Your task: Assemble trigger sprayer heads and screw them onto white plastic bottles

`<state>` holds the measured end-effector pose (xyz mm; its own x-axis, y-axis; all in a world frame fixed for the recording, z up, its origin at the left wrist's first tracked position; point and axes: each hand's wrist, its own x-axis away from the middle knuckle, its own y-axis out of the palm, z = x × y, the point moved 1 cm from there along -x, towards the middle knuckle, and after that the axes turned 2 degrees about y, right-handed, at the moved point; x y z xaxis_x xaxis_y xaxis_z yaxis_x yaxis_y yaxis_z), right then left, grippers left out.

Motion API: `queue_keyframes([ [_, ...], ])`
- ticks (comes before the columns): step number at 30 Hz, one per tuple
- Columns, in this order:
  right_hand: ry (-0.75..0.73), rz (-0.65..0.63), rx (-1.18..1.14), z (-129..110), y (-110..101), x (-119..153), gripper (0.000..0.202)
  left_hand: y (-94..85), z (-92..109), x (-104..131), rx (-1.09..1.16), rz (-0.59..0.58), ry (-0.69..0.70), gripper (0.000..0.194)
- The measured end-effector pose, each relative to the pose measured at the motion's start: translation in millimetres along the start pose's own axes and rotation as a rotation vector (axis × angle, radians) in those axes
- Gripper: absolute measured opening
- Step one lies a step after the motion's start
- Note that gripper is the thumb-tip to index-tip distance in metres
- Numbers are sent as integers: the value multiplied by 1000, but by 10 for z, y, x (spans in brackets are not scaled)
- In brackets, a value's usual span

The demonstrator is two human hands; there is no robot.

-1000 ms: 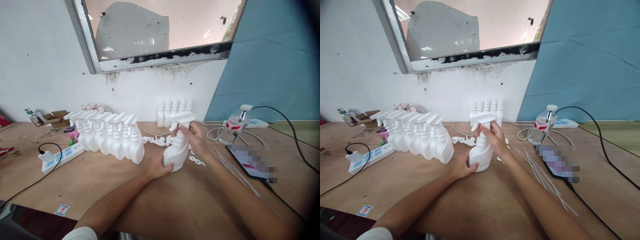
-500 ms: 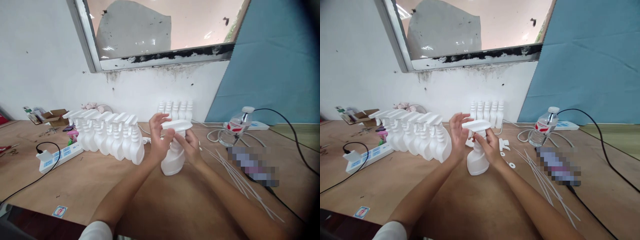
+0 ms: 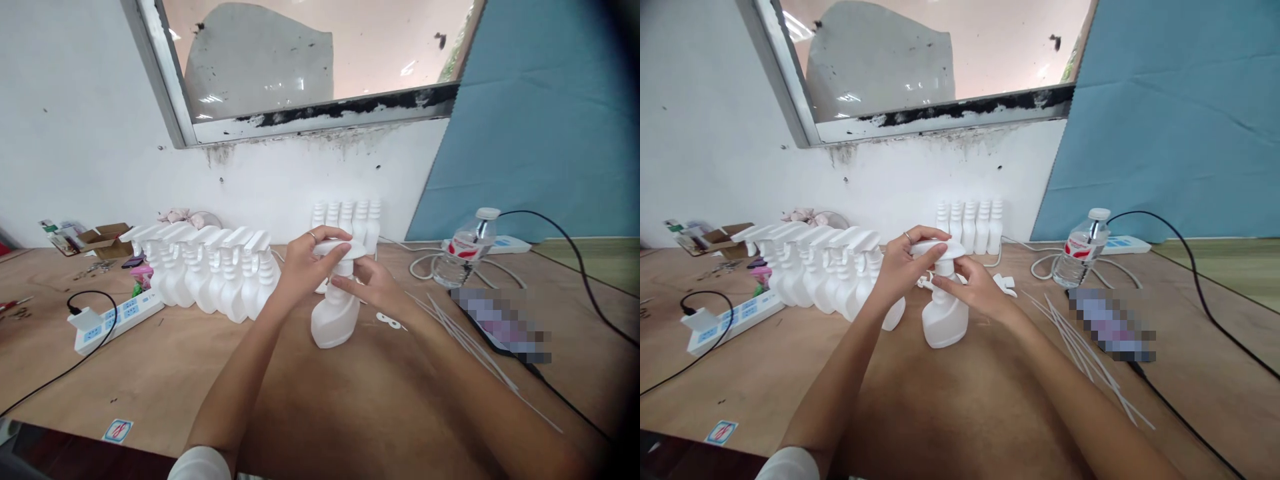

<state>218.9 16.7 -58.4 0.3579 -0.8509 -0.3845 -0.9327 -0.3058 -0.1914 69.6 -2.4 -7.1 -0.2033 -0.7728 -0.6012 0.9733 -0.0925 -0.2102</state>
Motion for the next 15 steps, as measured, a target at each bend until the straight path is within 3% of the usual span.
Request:
queue_keyframes([
  [4, 35, 68, -147, 70, 29, -22, 47, -8, -19, -9, 82, -45, -51, 20],
  [10, 16, -110, -424, 5, 65, 25, 38, -8, -100, -9, 143, -27, -59, 24],
  [15, 43, -97, -548, 12, 84, 26, 34, -14, -117, 2, 160, -39, -14, 25],
])
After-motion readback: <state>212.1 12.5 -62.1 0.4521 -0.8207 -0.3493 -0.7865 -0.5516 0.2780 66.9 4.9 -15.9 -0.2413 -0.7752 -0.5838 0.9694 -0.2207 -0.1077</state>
